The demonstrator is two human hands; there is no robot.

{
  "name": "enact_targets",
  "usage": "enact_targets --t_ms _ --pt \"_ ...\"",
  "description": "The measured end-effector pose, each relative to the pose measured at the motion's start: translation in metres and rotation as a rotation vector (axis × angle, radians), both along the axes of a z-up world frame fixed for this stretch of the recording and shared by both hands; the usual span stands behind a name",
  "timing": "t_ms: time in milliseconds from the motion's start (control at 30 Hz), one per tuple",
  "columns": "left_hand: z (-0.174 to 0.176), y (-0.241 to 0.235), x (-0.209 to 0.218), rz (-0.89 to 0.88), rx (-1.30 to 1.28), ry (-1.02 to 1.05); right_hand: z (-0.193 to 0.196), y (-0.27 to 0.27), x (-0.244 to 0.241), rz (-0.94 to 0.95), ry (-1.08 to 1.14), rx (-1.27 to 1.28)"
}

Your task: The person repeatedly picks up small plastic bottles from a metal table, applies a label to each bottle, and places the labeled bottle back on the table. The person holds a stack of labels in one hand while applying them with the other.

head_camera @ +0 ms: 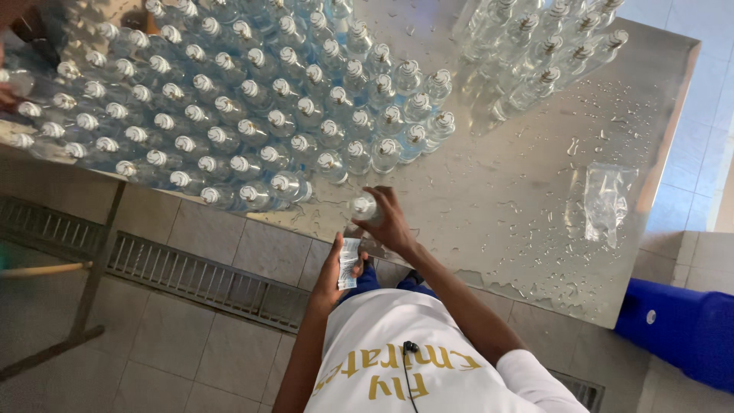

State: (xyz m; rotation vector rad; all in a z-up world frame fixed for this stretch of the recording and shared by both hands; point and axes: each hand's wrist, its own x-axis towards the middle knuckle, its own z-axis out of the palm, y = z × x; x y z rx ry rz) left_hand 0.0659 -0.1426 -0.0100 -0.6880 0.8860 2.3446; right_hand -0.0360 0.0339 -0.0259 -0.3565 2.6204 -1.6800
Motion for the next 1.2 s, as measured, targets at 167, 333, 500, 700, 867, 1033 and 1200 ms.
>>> enact_targets --t_ms 167,333,500,700,867,1033,1200 --pt "-0.029 -0.033 0.003 0.140 -0.084 0.029 -0.001 -0.071 -0.008 -0.010 0.094 -0.017" --pt "-0.057 -0.076 0.001 0.344 -0.099 0.051 -0.026 -0.088 0.001 -0.036 0.116 -0.065" --pt "-0.074 -0.115 -0.010 0.557 -0.089 0.075 -0.059 -0.096 -0.003 -0.150 0.041 -0.112" --pt "-0.083 -0.139 -0.031 0.631 -0.076 0.123 -0.068 -0.118 -0.009 -0.218 0.021 -0.051" --pt "-0.090 -0.154 -0.036 0.626 -0.089 0.174 -0.055 -0.129 -0.011 -0.257 -0.026 0.014" --pt "-0.094 -0.158 -0.041 0.611 -0.021 0.196 -0.026 -0.089 0.003 -0.132 -0.048 -0.144" --pt "-0.095 -0.159 -0.041 0.651 -0.052 0.234 0.011 0.035 -0.017 -0.671 0.050 -0.116"
